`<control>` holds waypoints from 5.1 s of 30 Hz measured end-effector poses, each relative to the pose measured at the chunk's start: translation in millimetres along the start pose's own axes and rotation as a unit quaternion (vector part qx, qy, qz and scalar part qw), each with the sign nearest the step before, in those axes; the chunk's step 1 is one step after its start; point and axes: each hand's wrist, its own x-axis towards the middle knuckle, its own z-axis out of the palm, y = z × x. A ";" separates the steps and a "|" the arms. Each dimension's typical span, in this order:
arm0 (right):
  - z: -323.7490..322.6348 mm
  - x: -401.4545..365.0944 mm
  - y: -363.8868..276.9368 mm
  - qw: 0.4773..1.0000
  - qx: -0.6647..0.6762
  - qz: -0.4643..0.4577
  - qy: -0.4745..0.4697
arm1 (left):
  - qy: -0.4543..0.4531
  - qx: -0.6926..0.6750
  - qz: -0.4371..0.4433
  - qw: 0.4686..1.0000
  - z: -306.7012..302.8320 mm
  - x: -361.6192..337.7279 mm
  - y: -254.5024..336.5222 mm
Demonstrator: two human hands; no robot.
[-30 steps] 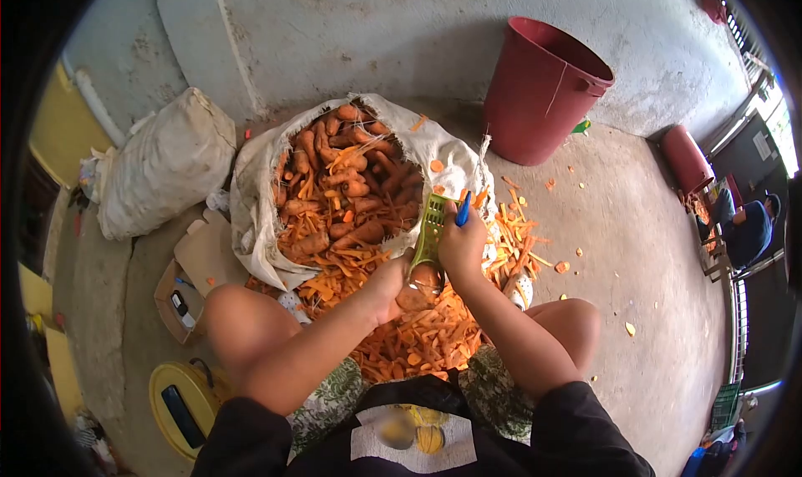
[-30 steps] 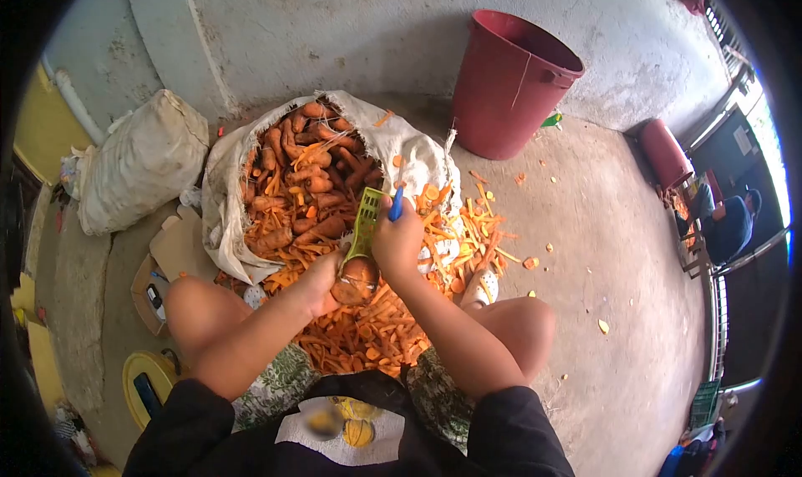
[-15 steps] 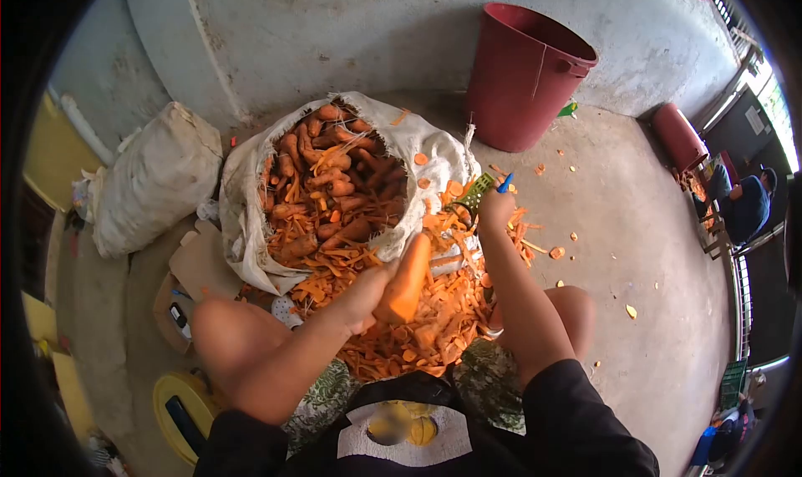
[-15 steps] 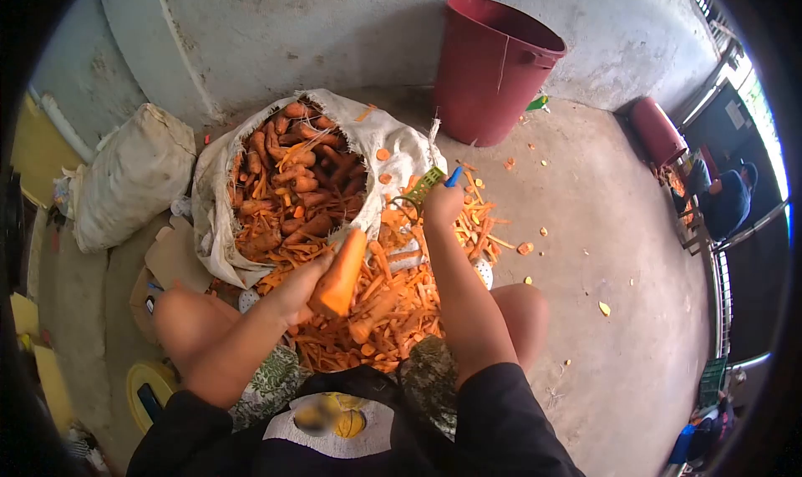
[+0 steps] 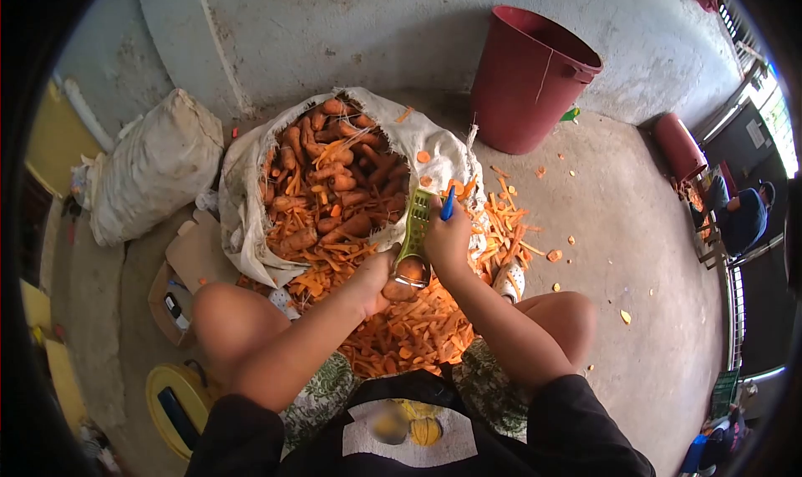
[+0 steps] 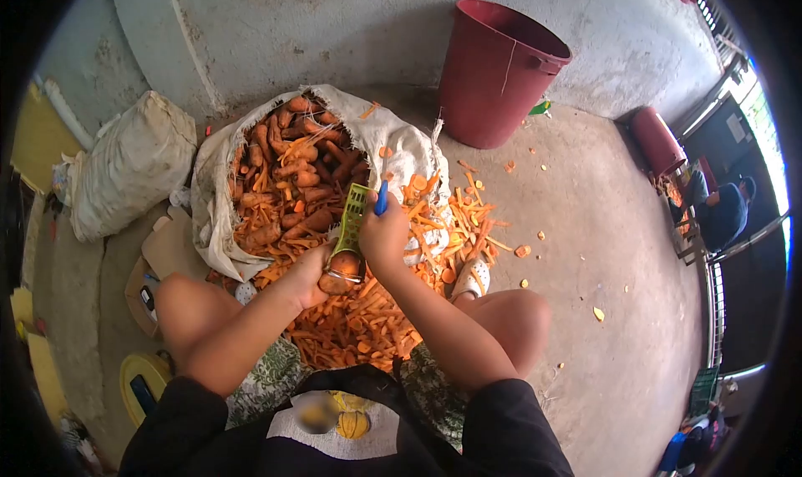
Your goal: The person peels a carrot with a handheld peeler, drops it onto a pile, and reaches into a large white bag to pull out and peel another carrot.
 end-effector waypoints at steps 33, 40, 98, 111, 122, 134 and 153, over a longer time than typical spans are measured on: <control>5.8 1.9 4.6 0.996 0.071 0.042 -0.041 | -0.083 -0.023 -0.041 0.995 -6.2 -9.4 -2.1; -0.8 -3.2 0.6 0.997 0.036 0.055 -0.037 | -0.072 0.001 -0.037 0.997 -7.8 -5.7 -8.2; -0.9 -4.6 -0.3 0.991 0.110 0.037 -0.063 | -0.047 -0.023 -0.050 0.997 -12.4 10.3 -2.3; -37.7 79.4 38.0 0.965 -0.122 0.027 0.231 | -0.062 0.227 -0.034 0.971 21.7 -34.6 1.5; -1.0 -12.2 -29.8 0.983 0.171 0.033 -0.060 | -0.045 -0.005 -0.028 0.999 -9.7 -6.9 11.6; 4.6 19.4 0.5 0.997 -0.041 -0.013 0.067 | -0.057 0.128 -0.026 0.990 -3.1 -21.6 7.2; 6.9 -13.8 -23.3 0.987 0.134 -0.045 -0.082 | -0.078 -0.080 -0.021 0.994 -9.2 -8.5 13.8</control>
